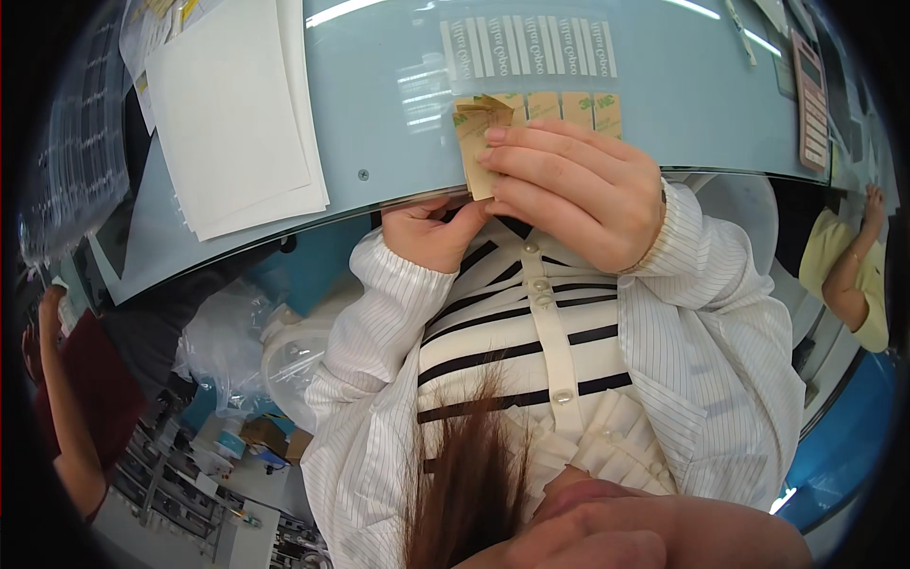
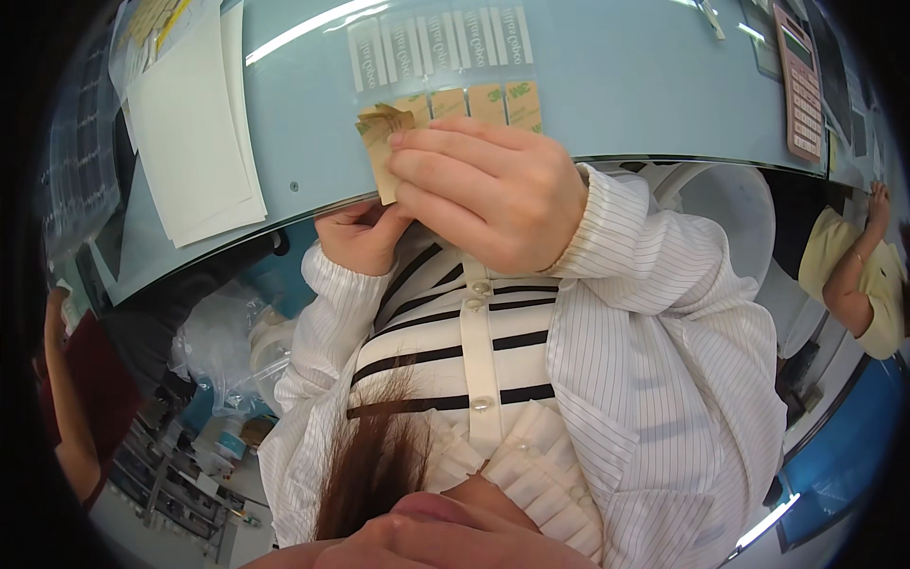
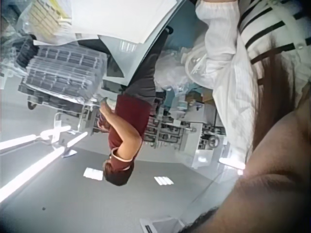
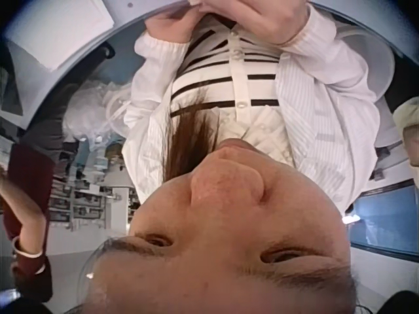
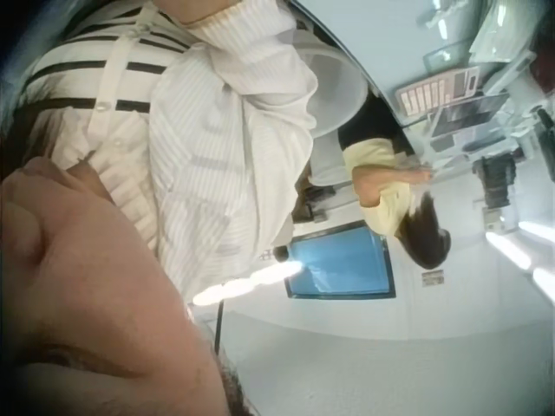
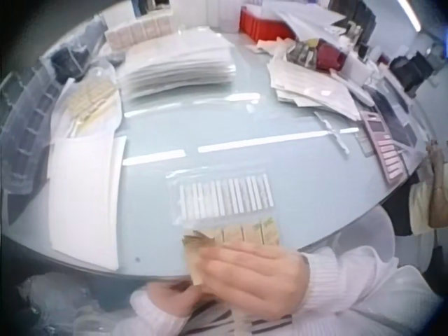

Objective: Cutting and separating small labels from adhesive sheets at a manufacturing workbench.

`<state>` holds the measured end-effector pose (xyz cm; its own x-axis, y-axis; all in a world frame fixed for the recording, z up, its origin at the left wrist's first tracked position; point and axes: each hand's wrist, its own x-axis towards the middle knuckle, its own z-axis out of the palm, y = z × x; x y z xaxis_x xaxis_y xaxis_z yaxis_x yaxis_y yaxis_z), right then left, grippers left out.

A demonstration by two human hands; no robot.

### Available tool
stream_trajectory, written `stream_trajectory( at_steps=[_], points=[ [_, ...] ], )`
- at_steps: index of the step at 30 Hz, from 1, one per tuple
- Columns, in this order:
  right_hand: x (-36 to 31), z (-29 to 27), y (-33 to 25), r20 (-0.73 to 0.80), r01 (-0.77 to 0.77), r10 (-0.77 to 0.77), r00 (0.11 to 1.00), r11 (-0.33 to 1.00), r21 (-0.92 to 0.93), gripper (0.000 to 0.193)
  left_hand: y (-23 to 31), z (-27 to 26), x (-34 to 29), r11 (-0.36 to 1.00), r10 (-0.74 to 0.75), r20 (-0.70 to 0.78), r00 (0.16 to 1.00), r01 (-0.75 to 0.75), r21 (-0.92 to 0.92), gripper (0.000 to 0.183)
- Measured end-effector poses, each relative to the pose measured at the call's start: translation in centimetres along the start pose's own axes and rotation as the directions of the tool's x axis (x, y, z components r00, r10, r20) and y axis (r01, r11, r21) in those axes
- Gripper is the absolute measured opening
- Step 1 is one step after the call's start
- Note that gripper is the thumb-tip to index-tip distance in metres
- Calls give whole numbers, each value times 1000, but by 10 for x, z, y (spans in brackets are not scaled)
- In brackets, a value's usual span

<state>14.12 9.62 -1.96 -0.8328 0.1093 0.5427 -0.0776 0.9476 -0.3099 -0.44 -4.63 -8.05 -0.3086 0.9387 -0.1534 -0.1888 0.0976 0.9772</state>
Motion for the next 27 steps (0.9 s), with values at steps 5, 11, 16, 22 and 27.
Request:
stream_trajectory(
  at_steps=[5, 11, 16, 22, 27],
  points=[
    [4, -3, -4, 54, 9, -6, 998, 999, -42, 29, 4, 3, 1, 998, -48, -13, 999, 48, -37, 29],
    [8, -5, -9, 76, -28, 30, 997, 999, -32, 29, 10, 3, -1, 995, -98, -21, 995, 98, 11, 28],
    [18, -12, -3, -30, -304, 315, 949, 935, 182, 13, 18, 6, 2, 999, -33, 24, 999, 33, 13, 25],
    [0, -22, 14, -391, -350, 548, 740, 810, 471, 13, 19, 7, 1, 997, -76, 21, 997, 76, -1, 23],
    [-9, -23, 4, 7, -173, 173, 985, 983, 55, 17, 18, 8, 4, 999, -45, 18, 999, 46, -29, 24]
  ],
)
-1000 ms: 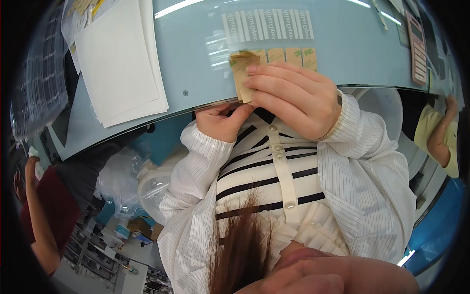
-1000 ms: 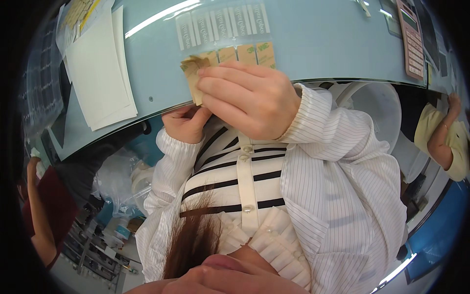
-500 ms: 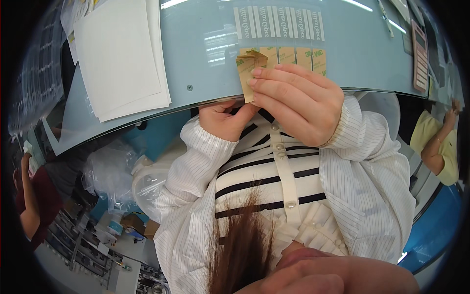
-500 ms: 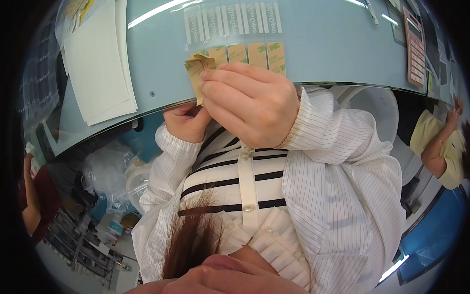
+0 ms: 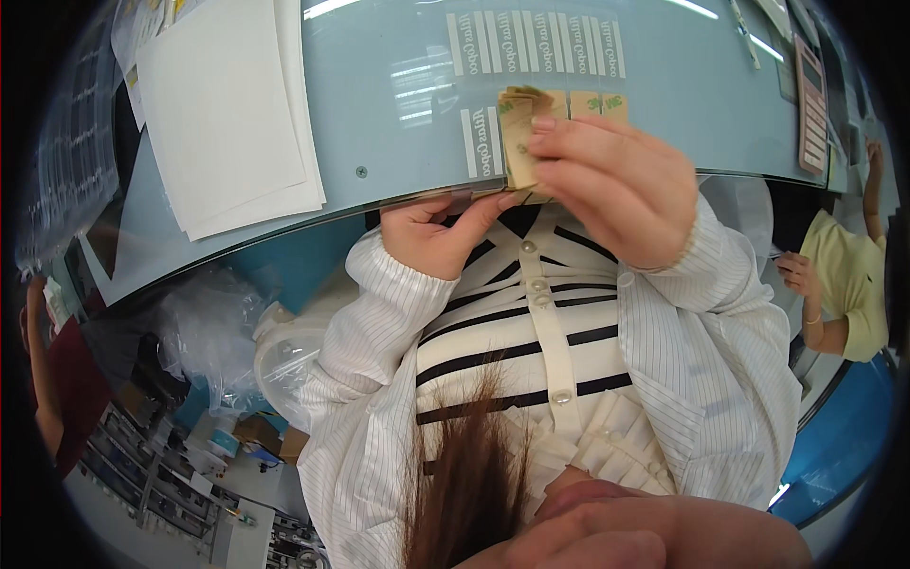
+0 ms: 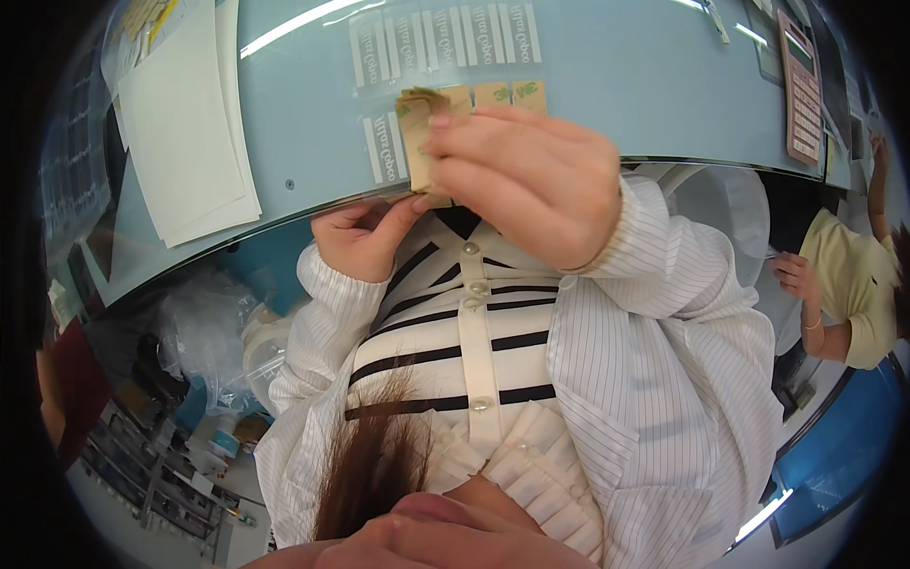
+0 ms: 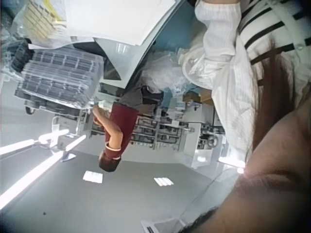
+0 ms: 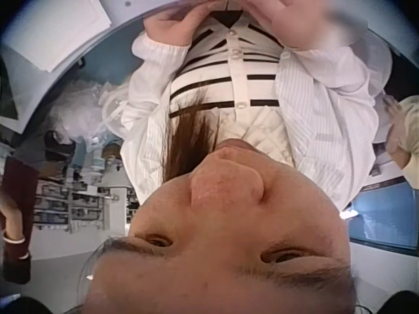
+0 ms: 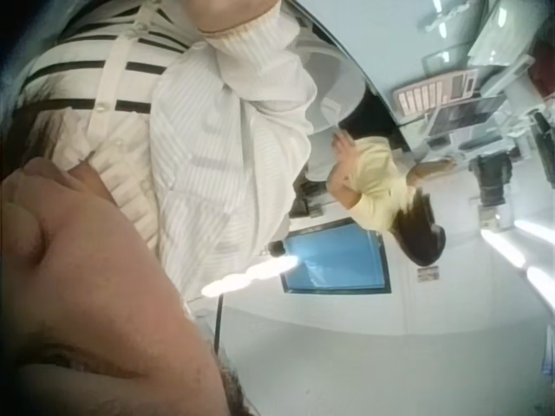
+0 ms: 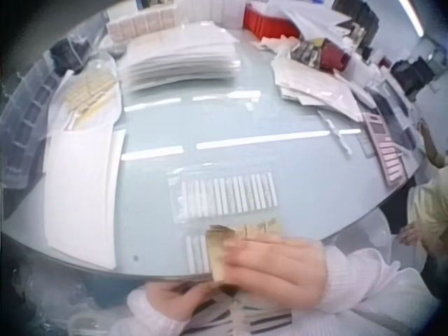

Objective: Cutting and separating small labels from adhesive sheets at a manufacturing workbench.

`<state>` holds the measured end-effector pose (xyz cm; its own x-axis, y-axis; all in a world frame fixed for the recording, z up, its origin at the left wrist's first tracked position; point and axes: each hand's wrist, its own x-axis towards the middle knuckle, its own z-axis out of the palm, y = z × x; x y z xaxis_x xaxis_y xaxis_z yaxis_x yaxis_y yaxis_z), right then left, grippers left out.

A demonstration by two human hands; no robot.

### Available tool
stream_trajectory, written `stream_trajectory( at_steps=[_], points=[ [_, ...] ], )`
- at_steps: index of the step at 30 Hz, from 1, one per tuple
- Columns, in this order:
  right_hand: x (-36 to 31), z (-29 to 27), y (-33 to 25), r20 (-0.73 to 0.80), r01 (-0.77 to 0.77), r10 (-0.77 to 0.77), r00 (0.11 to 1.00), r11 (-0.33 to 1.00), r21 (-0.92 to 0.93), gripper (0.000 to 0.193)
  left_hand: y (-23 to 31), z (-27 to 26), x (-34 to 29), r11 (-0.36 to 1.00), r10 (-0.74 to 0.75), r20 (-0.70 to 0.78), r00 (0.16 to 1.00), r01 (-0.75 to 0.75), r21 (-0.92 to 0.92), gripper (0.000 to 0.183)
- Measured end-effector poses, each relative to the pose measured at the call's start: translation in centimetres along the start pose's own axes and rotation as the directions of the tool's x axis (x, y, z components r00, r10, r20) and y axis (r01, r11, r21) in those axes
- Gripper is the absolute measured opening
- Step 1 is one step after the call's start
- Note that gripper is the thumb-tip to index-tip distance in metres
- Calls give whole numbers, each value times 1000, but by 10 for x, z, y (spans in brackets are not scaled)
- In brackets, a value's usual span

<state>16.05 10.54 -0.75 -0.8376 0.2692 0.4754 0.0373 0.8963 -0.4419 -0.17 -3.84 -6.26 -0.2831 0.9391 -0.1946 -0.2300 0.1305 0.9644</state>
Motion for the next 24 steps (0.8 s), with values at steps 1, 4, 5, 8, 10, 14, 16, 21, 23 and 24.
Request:
stream_trajectory(
  at_steps=[1, 4, 5, 8, 10, 14, 16, 21, 23, 24],
  points=[
    [-2, 2, 0, 77, 87, -81, 994, 993, -81, 19, 1, 0, 0, 1000, -2, -2, 1000, 2, 0, 24],
    [-5, 3, -1, 111, 134, -120, 987, 983, -129, 26, 2, 0, 0, 994, 32, -19, 999, -30, 101, 21],
    [-5, 3, -2, 113, 147, -131, 985, 978, -146, 28, -1, 0, -1, 996, 41, -24, 999, -39, 75, 21],
    [-1, -1, -4, 151, 169, -149, 977, 977, -128, 29, 1, 0, -2, 998, 21, -41, 999, -18, 62, 21],
    [0, 1, -7, 150, 161, -141, 979, 977, -137, 28, 1, 1, -3, 997, -8, -54, 999, 12, 76, 21],
    [1, 9, -3, 52, 85, -82, 995, 995, -57, 24, 2, -2, -2, 995, -25, -37, 999, 29, 101, 23],
    [5, 7, -3, 36, 3, -3, 999, 1000, -8, 23, 3, -3, -2, 989, -29, -13, 999, 31, 143, 25],
    [5, 8, 2, 52, 80, -80, 995, 997, 0, 21, -1, -4, -4, 990, -30, -34, 999, 35, 134, 26],
    [3, 4, -4, 123, 173, -163, 979, 982, -80, 24, -2, -5, -6, 989, -34, -43, 998, 40, 139, 26],
    [1, 4, -4, 122, 175, -164, 979, 981, -80, 24, -3, -5, -7, 989, -36, -52, 998, 43, 143, 25]
  ],
)
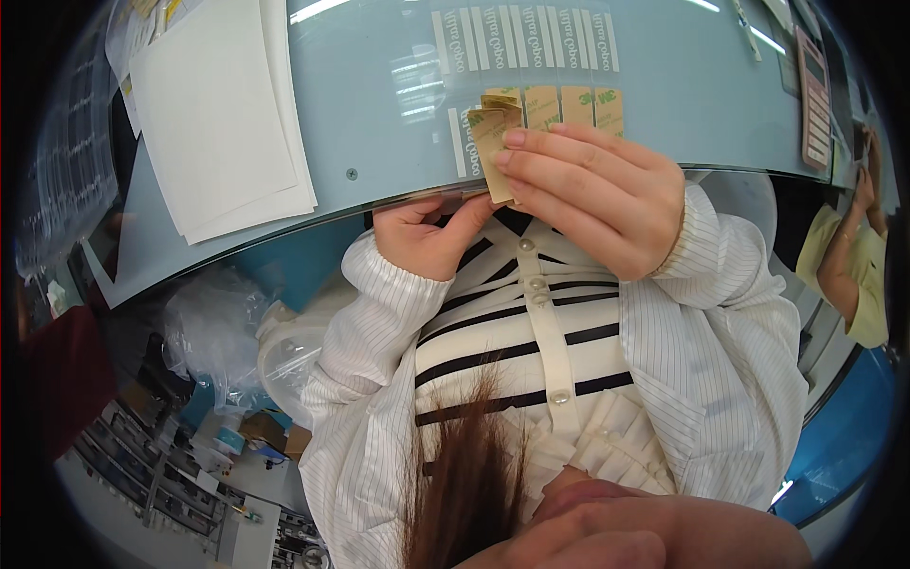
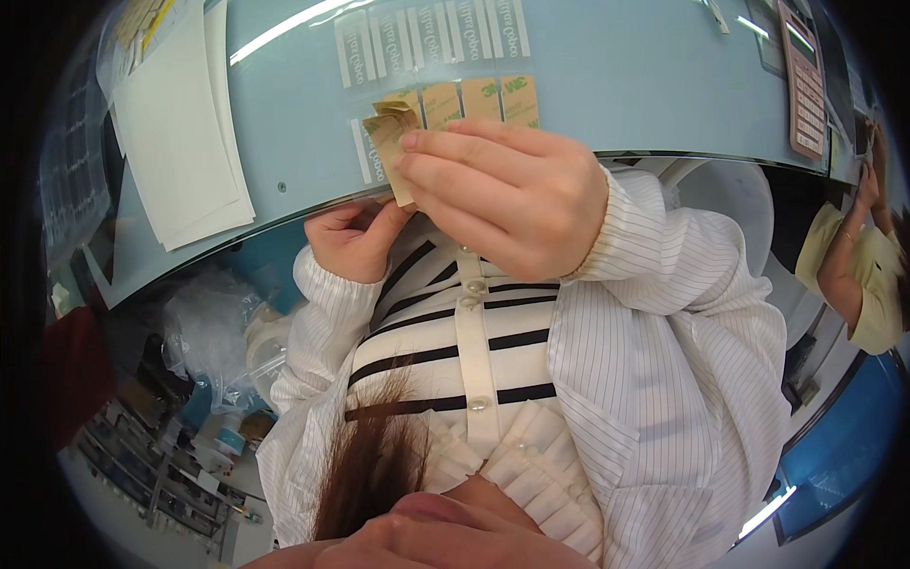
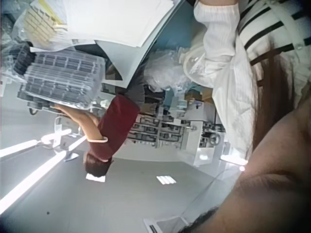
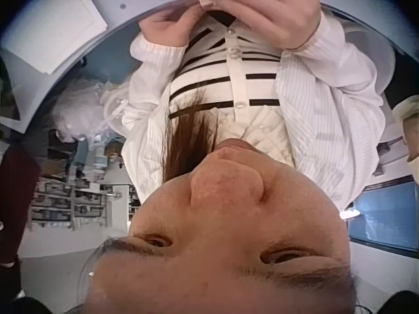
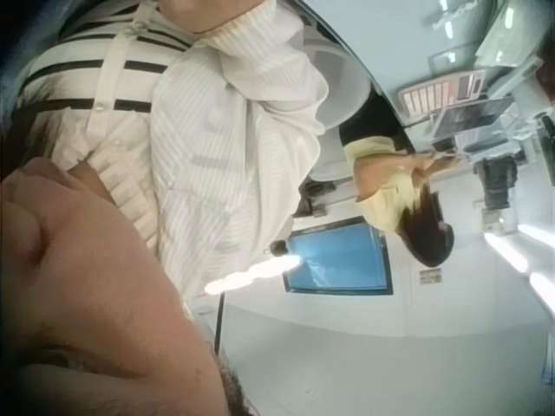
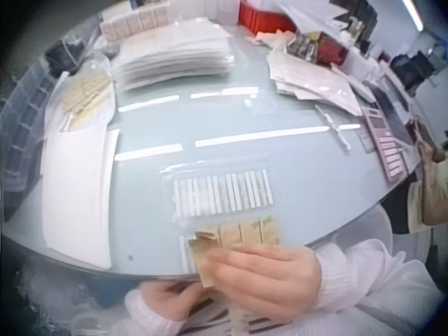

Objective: Cutting and separating small labels from adhesive sheets at a manufacturing workbench.

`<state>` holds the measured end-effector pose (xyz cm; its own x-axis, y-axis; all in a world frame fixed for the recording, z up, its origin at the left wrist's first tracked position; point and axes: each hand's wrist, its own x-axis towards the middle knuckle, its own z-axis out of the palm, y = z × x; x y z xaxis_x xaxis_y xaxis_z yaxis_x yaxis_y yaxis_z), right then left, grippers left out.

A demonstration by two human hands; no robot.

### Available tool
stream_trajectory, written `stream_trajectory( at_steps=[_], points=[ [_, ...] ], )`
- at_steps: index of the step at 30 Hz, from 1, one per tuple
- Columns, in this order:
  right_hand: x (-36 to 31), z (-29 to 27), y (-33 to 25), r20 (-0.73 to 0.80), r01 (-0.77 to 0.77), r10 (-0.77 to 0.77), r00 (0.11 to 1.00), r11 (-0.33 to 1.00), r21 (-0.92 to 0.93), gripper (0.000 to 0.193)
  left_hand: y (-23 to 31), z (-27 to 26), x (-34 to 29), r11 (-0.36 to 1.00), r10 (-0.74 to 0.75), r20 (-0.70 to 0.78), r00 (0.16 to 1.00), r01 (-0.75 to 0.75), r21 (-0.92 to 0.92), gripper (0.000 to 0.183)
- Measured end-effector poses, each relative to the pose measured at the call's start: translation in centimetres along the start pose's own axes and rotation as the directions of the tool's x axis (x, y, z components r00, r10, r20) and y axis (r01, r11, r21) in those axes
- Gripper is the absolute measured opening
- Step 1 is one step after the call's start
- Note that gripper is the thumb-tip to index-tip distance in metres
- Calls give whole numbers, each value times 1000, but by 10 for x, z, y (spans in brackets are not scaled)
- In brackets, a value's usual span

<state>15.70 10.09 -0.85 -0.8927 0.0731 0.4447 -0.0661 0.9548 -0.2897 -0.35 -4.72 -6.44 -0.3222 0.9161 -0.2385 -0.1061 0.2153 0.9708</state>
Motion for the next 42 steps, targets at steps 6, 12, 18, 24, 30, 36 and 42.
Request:
stream_trajectory(
  at_steps=[6, 12, 18, 24, 30, 36, 42],
  points=[
    [-4, 6, 2, 11, 97, -96, 995, 990, -100, 31, 2, 5, 3, 997, 16, -45, 999, -19, -72, 19],
    [6, -3, 2, -10, -38, 38, 999, 999, 24, 27, 1, 1, 3, 1000, 10, 20, 1000, -10, -19, 24],
    [1, -12, 25, -300, -412, 658, 690, 699, 585, 11, 0, 3, 0, 998, -21, -12, 1000, 20, -66, 24],
    [-21, -14, 12, -105, -138, 142, 984, 989, 46, 18, 3, 6, 3, 998, 11, -5, 1000, -11, -58, 23],
    [-27, -5, 12, -26, 50, -53, 998, 991, -121, 27, 1, 6, 2, 995, 18, -14, 1000, -20, -96, 22],
    [-21, -8, 7, 21, 77, -74, 997, 988, -137, 26, 1, 7, 1, 993, 19, -21, 1000, -21, -116, 23],
    [-14, -16, 9, -16, -44, 43, 999, 998, -46, 23, 2, 6, 3, 999, 26, -37, 999, -27, -21, 21]
  ],
)
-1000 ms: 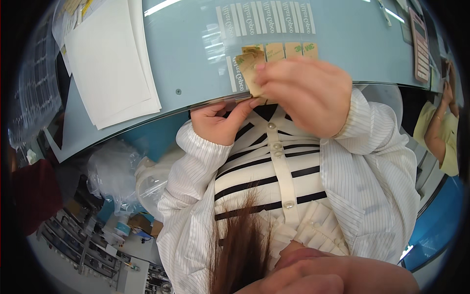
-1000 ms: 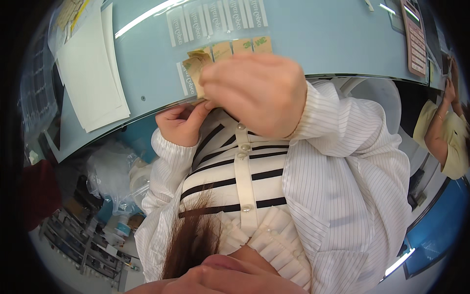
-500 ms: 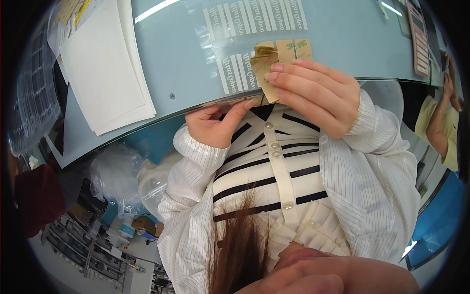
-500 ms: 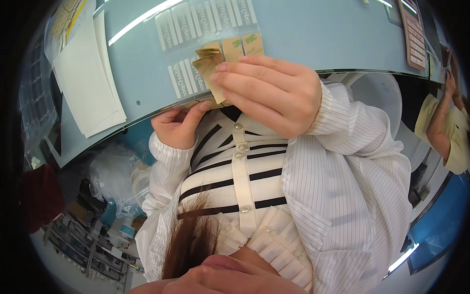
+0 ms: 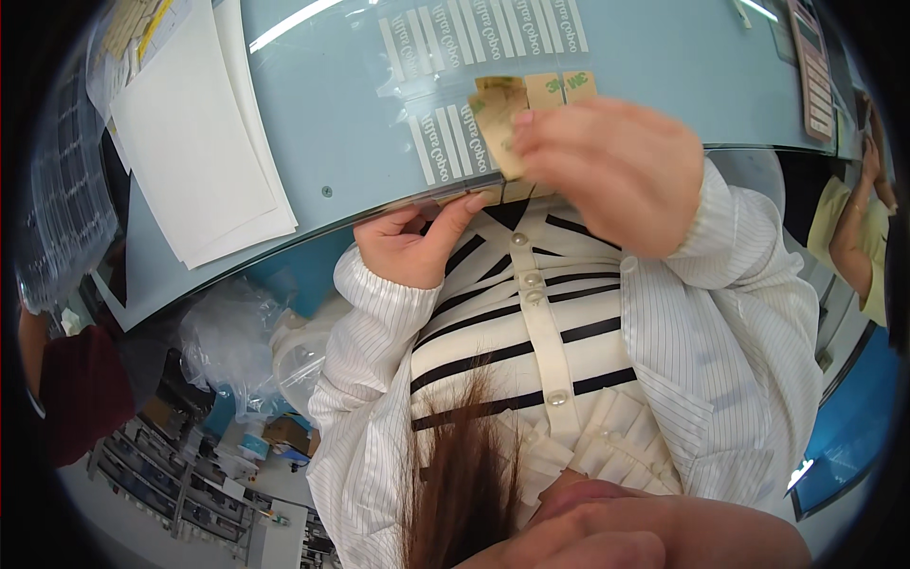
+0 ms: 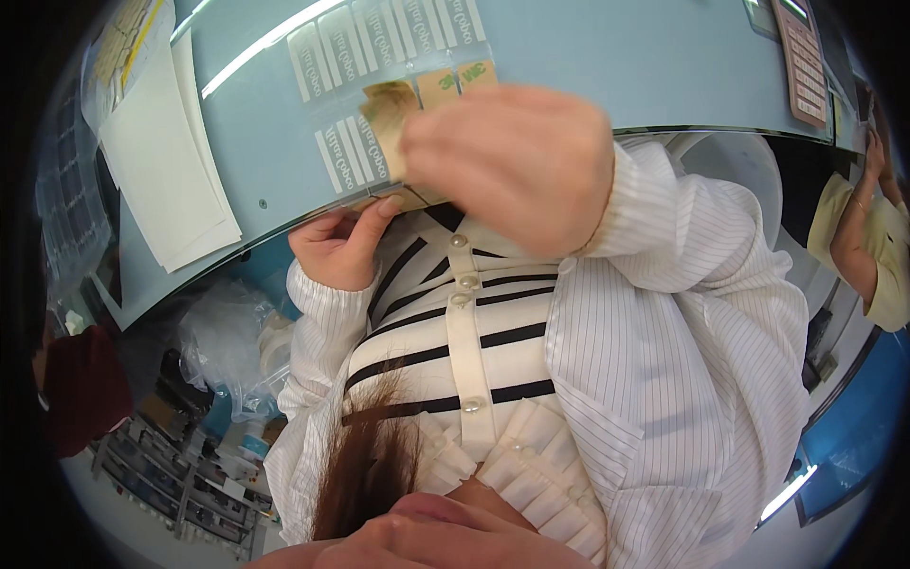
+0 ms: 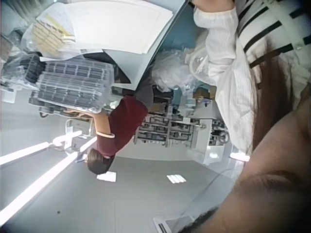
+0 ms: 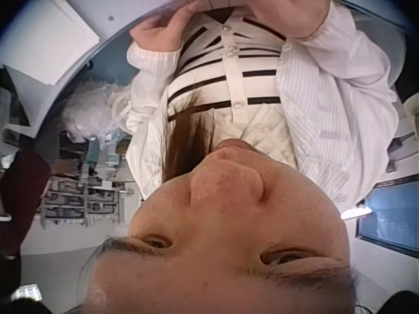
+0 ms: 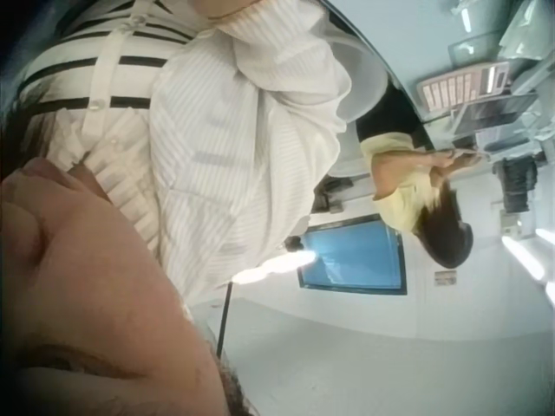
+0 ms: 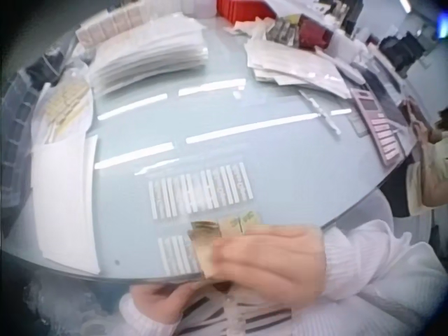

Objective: Cutting and separating small labels from adhesive sheets at a manufacturing workbench.

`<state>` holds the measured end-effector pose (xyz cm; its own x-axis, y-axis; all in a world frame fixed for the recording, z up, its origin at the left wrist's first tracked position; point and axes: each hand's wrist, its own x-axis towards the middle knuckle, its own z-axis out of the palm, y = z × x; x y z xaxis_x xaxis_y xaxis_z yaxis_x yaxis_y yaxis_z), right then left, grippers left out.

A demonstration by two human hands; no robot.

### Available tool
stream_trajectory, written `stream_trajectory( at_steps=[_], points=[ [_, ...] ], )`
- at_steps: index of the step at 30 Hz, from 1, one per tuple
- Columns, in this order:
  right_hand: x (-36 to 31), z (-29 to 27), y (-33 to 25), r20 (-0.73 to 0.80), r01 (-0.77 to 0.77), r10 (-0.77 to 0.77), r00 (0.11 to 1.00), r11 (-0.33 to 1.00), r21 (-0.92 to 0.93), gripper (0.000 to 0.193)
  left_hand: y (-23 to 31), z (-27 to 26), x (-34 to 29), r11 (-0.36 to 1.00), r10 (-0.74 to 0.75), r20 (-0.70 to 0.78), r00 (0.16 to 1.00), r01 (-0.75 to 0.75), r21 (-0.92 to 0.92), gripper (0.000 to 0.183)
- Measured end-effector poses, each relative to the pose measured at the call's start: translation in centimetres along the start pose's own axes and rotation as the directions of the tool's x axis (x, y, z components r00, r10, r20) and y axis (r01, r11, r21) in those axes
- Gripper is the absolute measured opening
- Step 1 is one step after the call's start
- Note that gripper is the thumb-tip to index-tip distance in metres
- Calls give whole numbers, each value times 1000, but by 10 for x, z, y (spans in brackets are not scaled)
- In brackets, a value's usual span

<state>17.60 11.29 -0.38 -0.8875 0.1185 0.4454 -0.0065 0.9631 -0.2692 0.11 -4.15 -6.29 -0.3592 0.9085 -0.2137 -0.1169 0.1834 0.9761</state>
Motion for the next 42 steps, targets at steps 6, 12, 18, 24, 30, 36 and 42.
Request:
stream_trajectory(
  at_steps=[6, 12, 18, 24, 30, 36, 42],
  points=[
    [16, -4, 12, -312, -496, 801, 512, 572, 653, 16, -1, -3, -3, 999, -19, -10, 1000, 19, 37, 21],
    [-18, -8, 17, -156, -37, 51, 986, 995, 94, 21, 2, -1, -3, 1000, -5, 5, 1000, 5, 6, 21],
    [-25, -5, 10, 14, 18, -18, 1000, 1000, -16, 26, 2, -3, -4, 1000, -19, 13, 1000, 18, 24, 20],
    [-23, -2, 5, -17, 56, -57, 998, 994, -91, 23, 2, -2, -4, 998, -57, -11, 998, 57, -24, 19],
    [-18, -4, 18, 19, -151, 150, 989, 976, 159, 13, 2, 0, -5, 998, -61, -61, 996, 59, -36, 17],
    [-41, -13, 42, -608, -376, 449, 655, 891, 253, 8, 2, -2, -3, 998, -64, -56, 996, 65, 9, 17],
    [-37, -17, 20, 25, -11, 10, 1000, 999, 42, 22, 3, 0, -3, 994, -108, -44, 993, 108, -9, 18]
  ],
)
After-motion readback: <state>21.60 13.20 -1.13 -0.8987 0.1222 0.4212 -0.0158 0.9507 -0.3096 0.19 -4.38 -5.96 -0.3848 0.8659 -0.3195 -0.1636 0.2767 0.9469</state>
